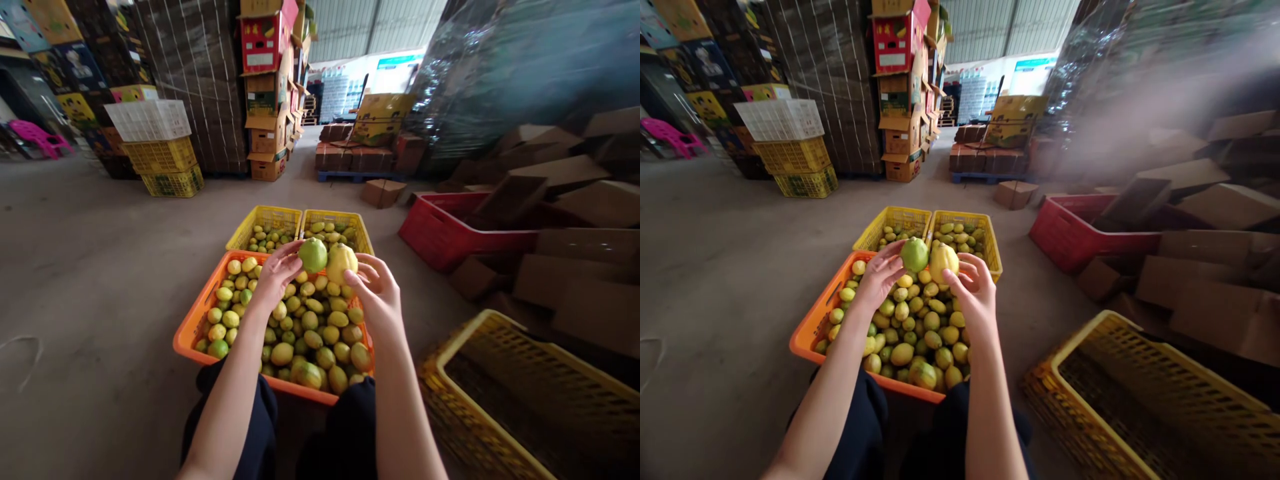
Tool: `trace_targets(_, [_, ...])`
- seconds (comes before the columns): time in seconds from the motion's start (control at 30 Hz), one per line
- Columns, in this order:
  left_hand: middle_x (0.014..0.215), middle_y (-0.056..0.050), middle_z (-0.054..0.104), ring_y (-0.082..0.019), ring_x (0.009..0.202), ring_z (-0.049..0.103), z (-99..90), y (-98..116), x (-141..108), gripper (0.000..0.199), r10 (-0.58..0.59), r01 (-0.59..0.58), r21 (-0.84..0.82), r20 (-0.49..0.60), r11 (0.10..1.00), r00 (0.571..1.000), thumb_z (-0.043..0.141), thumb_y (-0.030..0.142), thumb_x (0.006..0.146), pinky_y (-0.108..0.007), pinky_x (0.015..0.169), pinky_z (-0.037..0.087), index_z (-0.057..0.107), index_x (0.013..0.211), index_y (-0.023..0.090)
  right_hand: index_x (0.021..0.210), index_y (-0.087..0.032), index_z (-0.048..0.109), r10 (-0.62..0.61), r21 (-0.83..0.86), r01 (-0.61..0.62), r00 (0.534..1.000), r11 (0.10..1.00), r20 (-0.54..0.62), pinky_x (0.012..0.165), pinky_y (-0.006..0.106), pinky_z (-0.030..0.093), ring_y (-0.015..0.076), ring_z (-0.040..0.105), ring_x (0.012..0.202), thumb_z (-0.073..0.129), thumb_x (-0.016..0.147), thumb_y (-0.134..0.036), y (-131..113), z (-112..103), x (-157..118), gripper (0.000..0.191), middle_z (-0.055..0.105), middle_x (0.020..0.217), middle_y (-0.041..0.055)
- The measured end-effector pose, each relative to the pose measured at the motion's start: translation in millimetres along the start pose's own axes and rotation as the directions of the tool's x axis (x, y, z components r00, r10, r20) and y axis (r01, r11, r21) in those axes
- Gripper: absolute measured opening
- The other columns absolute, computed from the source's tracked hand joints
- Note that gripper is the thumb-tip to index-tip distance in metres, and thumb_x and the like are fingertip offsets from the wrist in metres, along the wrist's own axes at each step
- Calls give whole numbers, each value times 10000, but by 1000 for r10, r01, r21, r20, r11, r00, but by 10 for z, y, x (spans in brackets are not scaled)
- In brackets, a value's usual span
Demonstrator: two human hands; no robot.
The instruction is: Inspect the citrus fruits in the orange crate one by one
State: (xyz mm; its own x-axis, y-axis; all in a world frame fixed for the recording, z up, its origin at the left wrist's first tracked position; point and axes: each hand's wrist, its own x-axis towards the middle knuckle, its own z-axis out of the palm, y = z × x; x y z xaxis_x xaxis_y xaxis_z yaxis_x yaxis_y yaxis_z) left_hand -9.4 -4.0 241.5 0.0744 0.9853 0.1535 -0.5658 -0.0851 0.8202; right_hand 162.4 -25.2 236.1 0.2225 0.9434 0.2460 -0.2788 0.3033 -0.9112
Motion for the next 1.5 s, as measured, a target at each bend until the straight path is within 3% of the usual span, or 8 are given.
trace_targets(0.27, [1229, -28, 670, -214, 1193, 583, 47, -104, 28, 249, 25, -26, -7, -139, 1000, 990, 723, 221, 773, -235, 877, 519, 734, 1021, 239, 1019, -240, 725, 43, 13, -42, 997, 999, -68, 697, 257, 564, 176, 683, 890, 760, 728, -393, 143, 71, 13, 330, 736, 1053, 31])
trace_targets(0.43, [1184, -12, 691, -184, 1163, 599, 79, -173, 14, 344, 65, -51, 134, -99, 990, 993, 767, 180, 726, -249, 969, 473, 717, 1062, 238, 1011, -228, 740, 98, -41, -101, 992, 994, -75, 658, 247, 562, 181, 673, 894, 738, 733, -447, 214, 121, 21, 354, 735, 1026, 24])
trace_targets(0.57, [1111, -24, 710, -197, 1153, 606, 86, -163, 4, 385, 59, -48, 113, -92, 992, 994, 793, 152, 685, -272, 984, 467, 711, 1057, 212, 967, -206, 742, 45, -140, -46, 999, 989, -5, 708, 243, 550, 161, 672, 823, 818, 657, -372, 185, 168, -12, 360, 735, 964, 11])
trace_targets(0.7, [1064, -40, 724, -218, 1143, 611, 45, -119, 31, 364, 11, -3, 70, -111, 998, 994, 815, 203, 663, -289, 982, 462, 711, 1012, 193, 1008, -198, 727, 101, -30, -101, 995, 994, 22, 767, 294, 558, 178, 686, 817, 857, 599, -317, 142, 182, -33, 446, 747, 944, 11])
trace_targets(0.87, [943, -15, 732, -199, 1063, 651, 6, -107, 73, 399, -70, 61, -63, -145, 996, 987, 855, 223, 601, -267, 912, 478, 676, 958, 209, 955, -191, 735, 171, 77, -172, 985, 982, 21, 746, 262, 548, 164, 682, 803, 822, 641, -339, 108, 147, -14, 358, 751, 899, 15])
trace_targets(1.13, [817, 1, 714, -125, 739, 691, -29, -78, 49, 355, -211, 196, -157, -88, 968, 974, 803, 161, 668, -215, 712, 529, 660, 992, 193, 894, -240, 698, 137, 221, -135, 991, 966, 9, 698, 229, 551, 139, 674, 787, 766, 706, -278, 88, 104, 10, 203, 725, 868, -9])
trace_targets(1.37, [892, -32, 741, -146, 823, 703, -84, -63, 57, 251, -217, 212, -90, -55, 973, 975, 747, 150, 732, -201, 698, 546, 707, 979, 175, 1001, -213, 706, 180, 168, -176, 984, 970, -7, 701, 256, 577, 195, 673, 953, 704, 773, -330, 91, 73, 27, 256, 726, 974, 38])
trace_targets(1.5, [950, -51, 741, -179, 888, 703, -35, -115, 73, 224, -161, 150, -97, -118, 984, 980, 751, 195, 743, -254, 777, 560, 710, 961, 164, 1025, -251, 687, 165, 175, -150, 984, 973, -71, 645, 296, 611, 209, 667, 958, 701, 747, -450, 167, 124, 40, 342, 691, 1106, 27])
